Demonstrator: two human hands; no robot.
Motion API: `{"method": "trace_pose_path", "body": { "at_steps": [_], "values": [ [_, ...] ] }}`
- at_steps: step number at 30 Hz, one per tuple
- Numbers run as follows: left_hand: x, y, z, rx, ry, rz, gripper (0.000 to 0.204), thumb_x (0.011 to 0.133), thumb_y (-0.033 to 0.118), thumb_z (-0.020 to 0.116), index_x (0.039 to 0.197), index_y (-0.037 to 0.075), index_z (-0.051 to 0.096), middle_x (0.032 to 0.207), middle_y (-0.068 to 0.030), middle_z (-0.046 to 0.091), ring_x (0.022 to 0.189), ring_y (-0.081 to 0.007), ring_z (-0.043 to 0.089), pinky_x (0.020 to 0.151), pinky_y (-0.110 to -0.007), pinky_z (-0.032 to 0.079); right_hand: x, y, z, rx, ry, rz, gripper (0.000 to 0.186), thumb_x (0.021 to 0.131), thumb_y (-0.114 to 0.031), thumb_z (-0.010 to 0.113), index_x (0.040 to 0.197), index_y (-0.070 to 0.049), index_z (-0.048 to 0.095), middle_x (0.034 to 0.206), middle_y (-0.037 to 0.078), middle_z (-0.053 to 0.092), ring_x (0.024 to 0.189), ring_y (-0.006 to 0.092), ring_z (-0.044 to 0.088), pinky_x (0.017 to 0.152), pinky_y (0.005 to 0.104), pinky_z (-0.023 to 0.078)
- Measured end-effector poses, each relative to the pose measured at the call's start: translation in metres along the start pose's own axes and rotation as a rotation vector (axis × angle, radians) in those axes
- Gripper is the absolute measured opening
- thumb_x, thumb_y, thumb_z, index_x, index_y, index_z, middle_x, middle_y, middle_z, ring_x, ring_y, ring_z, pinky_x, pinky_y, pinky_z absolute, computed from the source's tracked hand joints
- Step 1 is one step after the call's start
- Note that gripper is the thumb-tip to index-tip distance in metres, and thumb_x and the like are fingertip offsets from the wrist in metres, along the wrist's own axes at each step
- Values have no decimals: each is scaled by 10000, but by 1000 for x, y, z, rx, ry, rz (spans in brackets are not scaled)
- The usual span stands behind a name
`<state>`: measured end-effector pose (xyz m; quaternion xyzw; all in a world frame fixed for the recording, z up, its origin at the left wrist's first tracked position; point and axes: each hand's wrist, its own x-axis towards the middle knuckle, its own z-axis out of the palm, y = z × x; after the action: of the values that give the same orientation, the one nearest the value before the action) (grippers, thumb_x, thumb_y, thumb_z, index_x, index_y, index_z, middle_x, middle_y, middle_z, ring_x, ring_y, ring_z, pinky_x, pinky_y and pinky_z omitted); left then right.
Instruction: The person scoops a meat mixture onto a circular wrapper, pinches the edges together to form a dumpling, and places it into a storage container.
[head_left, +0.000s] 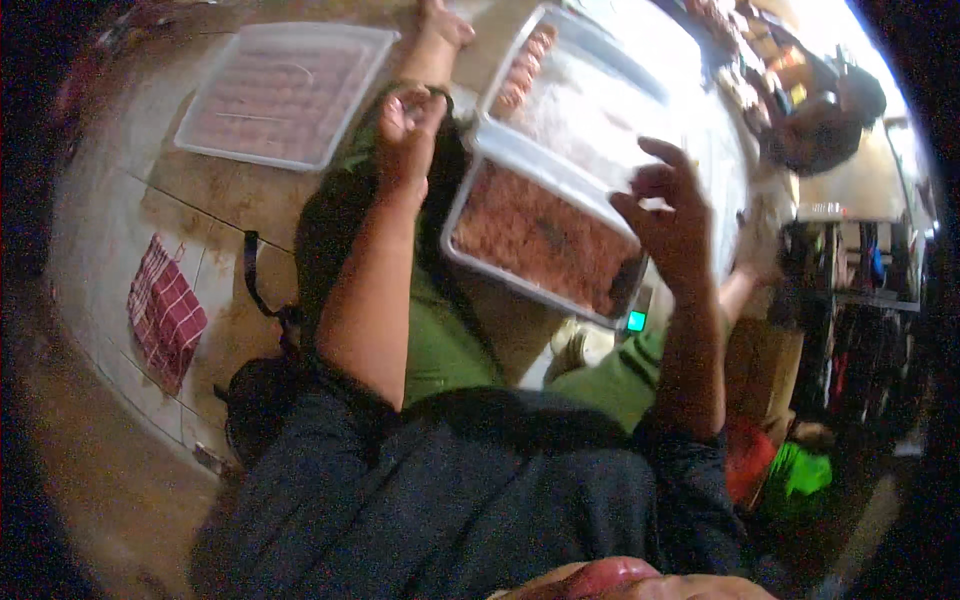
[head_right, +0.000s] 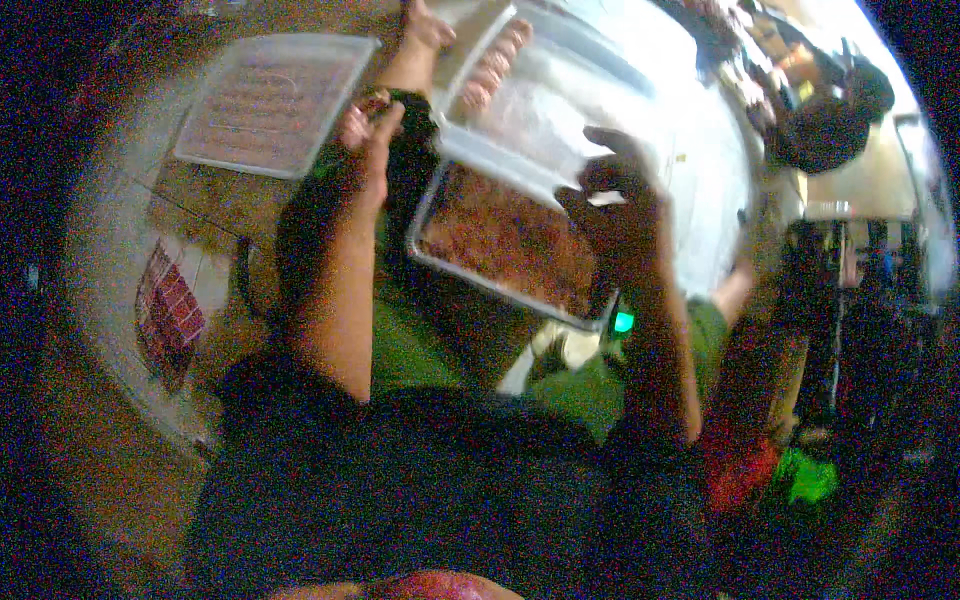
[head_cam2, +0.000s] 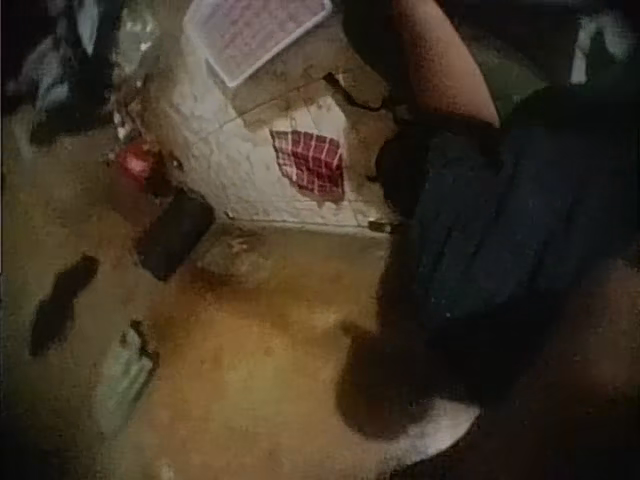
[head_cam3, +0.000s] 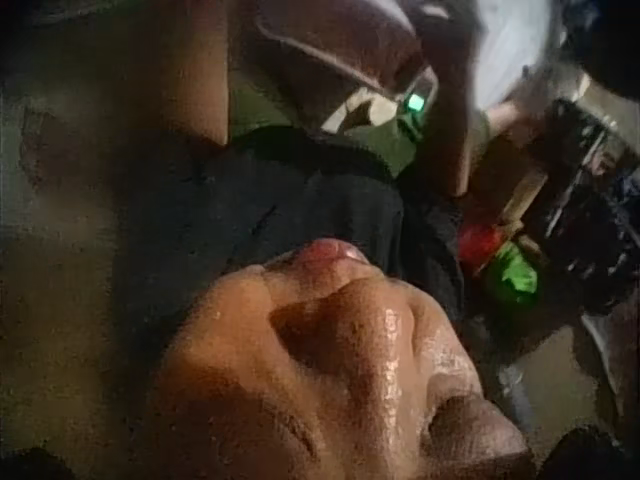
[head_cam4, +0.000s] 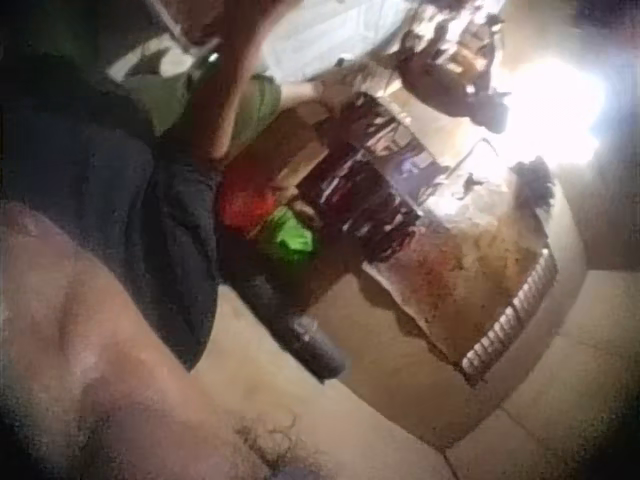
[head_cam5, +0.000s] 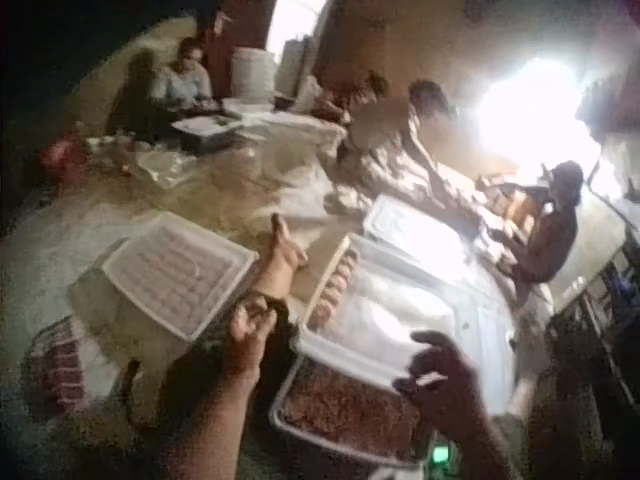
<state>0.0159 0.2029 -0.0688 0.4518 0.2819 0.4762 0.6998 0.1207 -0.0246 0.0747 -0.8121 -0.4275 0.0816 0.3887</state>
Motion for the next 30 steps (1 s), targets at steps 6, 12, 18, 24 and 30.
{"method": "trace_pose_path", "body": {
  "at_steps": [6,12,18,24,30],
  "values": [
    [-13,9,-7,-125,-144,175,204,709,70,752,859,75,615,1062,-74,589,980,-156,559,891,-321,434,-136,57,-62,425,-586,738,329,744,46,654,1058,11,563,876,48,635,756,100,595,644,227,483],
    [-42,20,24,-21,-201,232,176,851,52,581,1026,36,578,1025,-78,603,890,-165,612,708,-271,478,-224,195,-10,-340,-224,360,263,719,-74,658,980,-45,640,952,162,642,850,296,630,740,364,490],
    [-60,13,33,25,-247,222,167,850,32,576,1015,16,559,1038,-82,588,884,-173,611,740,-257,471,-219,192,19,-570,-220,471,202,753,-168,619,946,-113,641,947,149,628,849,323,605,713,378,483],
    [-56,-1,42,-48,-273,214,152,845,23,576,995,19,558,1035,-88,586,864,-170,605,795,-278,474,-230,198,12,-625,-150,431,77,781,-138,568,846,-124,606,942,75,593,850,291,589,676,361,469],
    [-57,6,37,35,-267,116,115,862,71,571,974,47,568,994,-83,606,841,-137,603,670,-235,441,-226,170,-4,-630,-174,480,100,790,-190,598,865,-124,603,989,79,586,860,317,592,681,373,468]
  ]
}}
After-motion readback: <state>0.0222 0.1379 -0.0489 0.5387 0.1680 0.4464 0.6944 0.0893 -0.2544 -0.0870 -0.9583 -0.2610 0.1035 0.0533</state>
